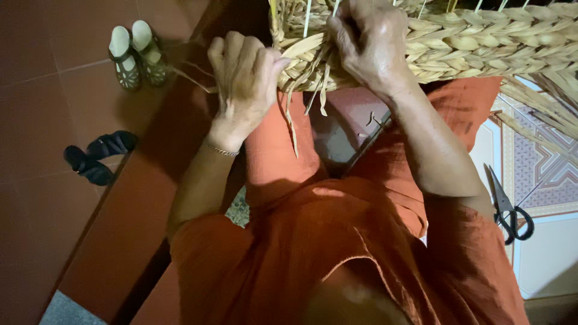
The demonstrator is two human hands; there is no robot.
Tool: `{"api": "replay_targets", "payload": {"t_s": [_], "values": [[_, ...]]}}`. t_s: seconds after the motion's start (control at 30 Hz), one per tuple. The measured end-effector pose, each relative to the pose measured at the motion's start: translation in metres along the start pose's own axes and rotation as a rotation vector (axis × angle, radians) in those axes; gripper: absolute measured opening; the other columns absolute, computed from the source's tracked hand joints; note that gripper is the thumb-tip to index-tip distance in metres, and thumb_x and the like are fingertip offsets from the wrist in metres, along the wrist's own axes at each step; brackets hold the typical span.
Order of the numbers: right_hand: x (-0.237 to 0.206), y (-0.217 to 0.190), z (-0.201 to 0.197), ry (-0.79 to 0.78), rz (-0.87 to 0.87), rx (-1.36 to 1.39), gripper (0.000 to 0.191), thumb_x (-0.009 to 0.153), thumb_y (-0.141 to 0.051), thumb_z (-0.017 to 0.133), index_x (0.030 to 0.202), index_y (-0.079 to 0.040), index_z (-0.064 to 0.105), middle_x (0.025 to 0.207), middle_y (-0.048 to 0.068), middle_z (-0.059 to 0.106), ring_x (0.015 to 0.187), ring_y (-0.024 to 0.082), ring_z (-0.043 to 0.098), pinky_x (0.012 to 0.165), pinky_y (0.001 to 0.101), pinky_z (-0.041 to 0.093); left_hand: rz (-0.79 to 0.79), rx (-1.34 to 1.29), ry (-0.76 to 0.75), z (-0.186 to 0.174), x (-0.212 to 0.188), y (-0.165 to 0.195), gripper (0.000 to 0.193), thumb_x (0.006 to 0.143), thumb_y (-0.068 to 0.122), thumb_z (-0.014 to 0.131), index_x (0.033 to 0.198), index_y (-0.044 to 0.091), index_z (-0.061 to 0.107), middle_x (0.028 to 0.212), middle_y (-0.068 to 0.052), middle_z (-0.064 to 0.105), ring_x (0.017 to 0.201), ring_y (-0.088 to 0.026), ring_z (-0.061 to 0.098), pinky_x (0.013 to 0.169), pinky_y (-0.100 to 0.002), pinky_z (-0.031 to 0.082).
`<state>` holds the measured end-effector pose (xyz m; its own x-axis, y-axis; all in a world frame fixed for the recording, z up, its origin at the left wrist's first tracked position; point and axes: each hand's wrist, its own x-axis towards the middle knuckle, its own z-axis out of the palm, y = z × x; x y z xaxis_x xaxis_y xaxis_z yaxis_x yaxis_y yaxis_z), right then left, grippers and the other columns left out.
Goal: The person weaves a basket by hand, interlacing dried palm strips through a vertical bamboo frame. The person repeatedly pulls strips through the frame and tightens them to build up the basket wall.
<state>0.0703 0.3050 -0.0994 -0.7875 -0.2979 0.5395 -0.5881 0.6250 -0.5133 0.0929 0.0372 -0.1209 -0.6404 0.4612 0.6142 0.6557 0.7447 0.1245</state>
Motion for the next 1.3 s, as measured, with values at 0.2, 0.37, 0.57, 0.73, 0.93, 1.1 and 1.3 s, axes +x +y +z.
{"api": "replay_targets", "payload": {"t_s": [0.2, 0.37, 0.57, 0.73, 0.93, 1.1, 1.3], "values": [[0.002, -0.003, 0.007, 0.111, -0.103, -0.12, 0.015, 0.098, -0.001, 0.079, 0.1, 0.001, 0.064, 0.082, 0.01, 0.068, 0.068, 0.025, 0.065, 0.061, 0.0382, 0.05, -0.093, 0.162, 0.063, -0.01, 0.009, 0.017, 0.028, 0.102, 0.029, 0.08, 0.112, 0.016, 0.056, 0.107, -0.002, 0.052, 0.105, -0.021, 0.05, 0.099, -0.047, 0.038], [0.002, -0.024, 0.007, 0.164, -0.2, -0.26, 0.036, 0.085, 0.001, 0.078, 0.118, 0.003, 0.063, 0.093, 0.019, 0.067, 0.074, 0.028, 0.065, 0.057, 0.0369, 0.05, -0.05, 0.045, -0.066, -0.012, 0.008, 0.06, 0.053, 0.093, 0.049, 0.08, 0.11, 0.003, 0.059, 0.104, -0.013, 0.051, 0.097, -0.028, 0.052, 0.08, -0.046, 0.042], [0.022, -0.034, -0.024, -0.045, -0.285, 0.131, 0.021, 0.096, 0.015, 0.067, 0.114, 0.003, 0.065, 0.1, 0.015, 0.07, 0.09, 0.027, 0.071, 0.081, 0.0373, 0.058, -0.047, 0.073, -0.194, 0.003, 0.002, 0.059, 0.017, 0.1, 0.007, 0.068, 0.109, 0.001, 0.055, 0.115, -0.016, 0.056, 0.105, -0.029, 0.058, 0.083, -0.042, 0.054], [0.023, -0.034, -0.048, -0.215, -0.274, 0.197, 0.026, 0.092, -0.001, 0.077, 0.116, 0.008, 0.07, 0.102, 0.02, 0.071, 0.084, 0.031, 0.071, 0.074, 0.0389, 0.059, -0.19, -0.075, -0.404, -0.017, 0.023, 0.038, 0.021, 0.105, -0.006, 0.063, 0.124, 0.0, 0.06, 0.106, -0.014, 0.057, 0.098, -0.027, 0.058, 0.072, -0.039, 0.055], [0.019, -0.019, -0.016, -0.163, -0.009, 0.045, 0.009, 0.106, -0.005, 0.08, 0.106, 0.0, 0.073, 0.087, 0.019, 0.07, 0.075, 0.03, 0.07, 0.065, 0.0403, 0.055, 0.01, 0.434, 0.219, -0.052, 0.045, 0.044, 0.031, 0.1, 0.008, 0.072, 0.129, 0.01, 0.061, 0.12, -0.016, 0.057, 0.118, -0.032, 0.052, 0.101, -0.054, 0.044], [0.014, -0.008, -0.015, -0.199, 0.054, 0.193, 0.008, 0.11, -0.001, 0.072, 0.105, 0.001, 0.067, 0.086, 0.017, 0.066, 0.077, 0.027, 0.065, 0.069, 0.0372, 0.052, 0.076, 0.048, -0.03, -0.022, 0.035, 0.079, 0.04, 0.104, 0.012, 0.069, 0.137, -0.004, 0.054, 0.136, -0.024, 0.054, 0.129, -0.037, 0.05, 0.109, -0.058, 0.046], [0.013, -0.009, -0.024, -0.205, 0.046, 0.219, 0.007, 0.108, 0.0, 0.07, 0.105, 0.002, 0.065, 0.09, 0.017, 0.063, 0.08, 0.03, 0.063, 0.074, 0.0378, 0.05, -0.135, -0.015, -0.14, 0.043, 0.059, 0.013, 0.021, 0.094, 0.004, 0.063, 0.114, -0.003, 0.067, 0.11, -0.022, 0.066, 0.097, -0.035, 0.067, 0.075, -0.044, 0.06]]}}
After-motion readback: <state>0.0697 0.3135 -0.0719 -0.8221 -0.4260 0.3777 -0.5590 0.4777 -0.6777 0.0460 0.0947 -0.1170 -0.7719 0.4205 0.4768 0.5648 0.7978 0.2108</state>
